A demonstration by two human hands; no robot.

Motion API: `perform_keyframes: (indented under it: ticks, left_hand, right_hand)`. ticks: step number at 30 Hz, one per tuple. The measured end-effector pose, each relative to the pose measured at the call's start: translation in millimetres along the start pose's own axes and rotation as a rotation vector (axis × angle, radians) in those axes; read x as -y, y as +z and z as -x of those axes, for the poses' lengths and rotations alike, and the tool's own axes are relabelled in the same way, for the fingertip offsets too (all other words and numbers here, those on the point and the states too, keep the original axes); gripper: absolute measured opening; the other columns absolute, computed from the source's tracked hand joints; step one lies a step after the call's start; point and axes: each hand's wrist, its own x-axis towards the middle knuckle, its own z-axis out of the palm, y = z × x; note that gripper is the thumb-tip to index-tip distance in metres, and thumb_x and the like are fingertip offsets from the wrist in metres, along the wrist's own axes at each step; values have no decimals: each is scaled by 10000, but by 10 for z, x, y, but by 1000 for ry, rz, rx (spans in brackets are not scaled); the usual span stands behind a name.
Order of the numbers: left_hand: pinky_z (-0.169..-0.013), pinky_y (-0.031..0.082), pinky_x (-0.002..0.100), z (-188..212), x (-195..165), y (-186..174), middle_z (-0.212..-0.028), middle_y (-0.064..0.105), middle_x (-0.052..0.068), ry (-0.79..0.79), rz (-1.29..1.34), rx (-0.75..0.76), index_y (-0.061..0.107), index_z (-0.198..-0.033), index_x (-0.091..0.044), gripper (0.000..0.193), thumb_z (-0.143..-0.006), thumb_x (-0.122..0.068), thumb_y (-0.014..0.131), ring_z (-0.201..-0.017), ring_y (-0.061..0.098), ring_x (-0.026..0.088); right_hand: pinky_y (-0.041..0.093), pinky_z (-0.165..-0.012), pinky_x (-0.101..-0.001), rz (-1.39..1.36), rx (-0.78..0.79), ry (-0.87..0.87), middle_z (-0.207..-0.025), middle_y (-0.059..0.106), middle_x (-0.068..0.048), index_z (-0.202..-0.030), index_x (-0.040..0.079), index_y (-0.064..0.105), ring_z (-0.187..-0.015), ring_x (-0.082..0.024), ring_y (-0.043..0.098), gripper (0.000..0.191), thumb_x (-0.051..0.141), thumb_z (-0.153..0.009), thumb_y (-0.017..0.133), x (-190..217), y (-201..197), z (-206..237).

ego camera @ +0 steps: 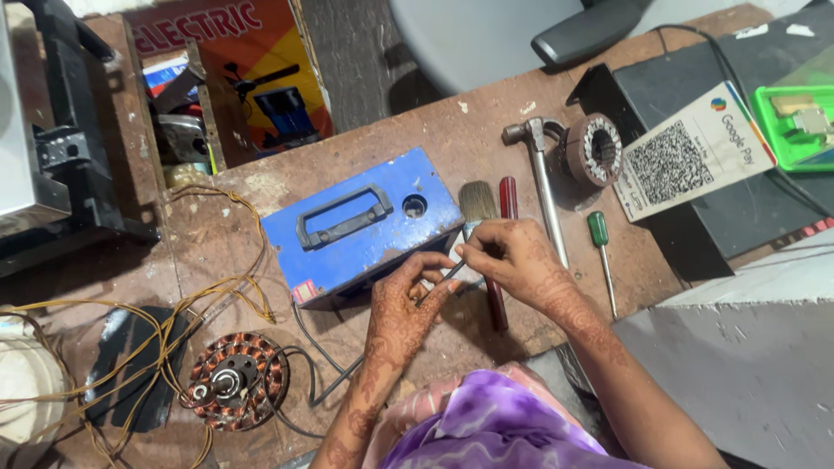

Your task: The person opens the lid of a black metal enclosure on the workbench, then uses a paintbrush to brush dust off a blue electronic inverter unit, turning it as they work. They use a screwdriver on the unit's panel, handle small wires and components, and finally pick up pliers to work on a small part.

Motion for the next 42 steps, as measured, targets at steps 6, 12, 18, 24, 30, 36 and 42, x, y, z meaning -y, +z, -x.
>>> perform_keyframes:
  ticks: [6,12,18,24,30,36,42]
  left_hand:
    - [-413,431,225,-20,23,-12,-750,664,-9,-108,19,-42,742,-1127,-102,242,-894,-167,753,-471,532,40]
    - [-399,398,248,-44,60,11,-663,605,-14,-65,-33,-83,742,-1160,-115,243,-936,-201,701,-448,483,47]
    - [-421,394,221,-55,145,-15,-638,606,-28,20,-73,-154,757,-1164,-112,220,-979,-199,677,-483,481,22]
    - [-358,337,228,-86,247,-30,-641,607,-6,-43,142,-150,752,-1147,-67,228,-976,-189,664,-412,447,41]
    - [-331,335,237,-64,363,76,-641,643,15,-217,322,-84,721,-1146,-43,269,-942,-210,666,-381,493,71]
    - [-389,380,208,39,535,175,-619,565,-10,-143,343,32,775,-1069,-14,297,-1018,-275,643,-446,477,42]
    - [-376,366,211,35,529,190,-599,552,-18,-198,339,47,767,-1026,-25,273,-1002,-266,641,-429,471,43]
  right_hand:
    - [446,-533,-392,28,52,32,-604,585,-121,-749,-6,682,-534,-214,541,363,329,-885,707,27,8,-83]
    - [477,-623,-420,156,108,-25,-662,624,-137,-777,9,704,-616,-254,603,401,392,-896,687,67,-53,-161]
    - [534,-708,-399,131,100,-127,-820,708,-119,-909,40,741,-759,-255,684,349,386,-905,695,128,-32,-190]
    - [566,-709,-325,-48,67,-235,-888,737,-74,-954,40,752,-789,-188,713,269,301,-898,721,120,12,-176]
    - [558,-652,-307,-74,41,-105,-842,743,-51,-927,46,765,-709,-147,686,233,274,-882,756,-19,121,-171]
    - [533,-612,-298,-123,-25,24,-796,729,-45,-958,38,748,-682,-118,660,227,261,-915,747,-171,143,-23]
    - [521,-585,-292,-139,23,103,-753,702,-53,-953,33,750,-633,-104,624,247,278,-932,737,-158,180,81]
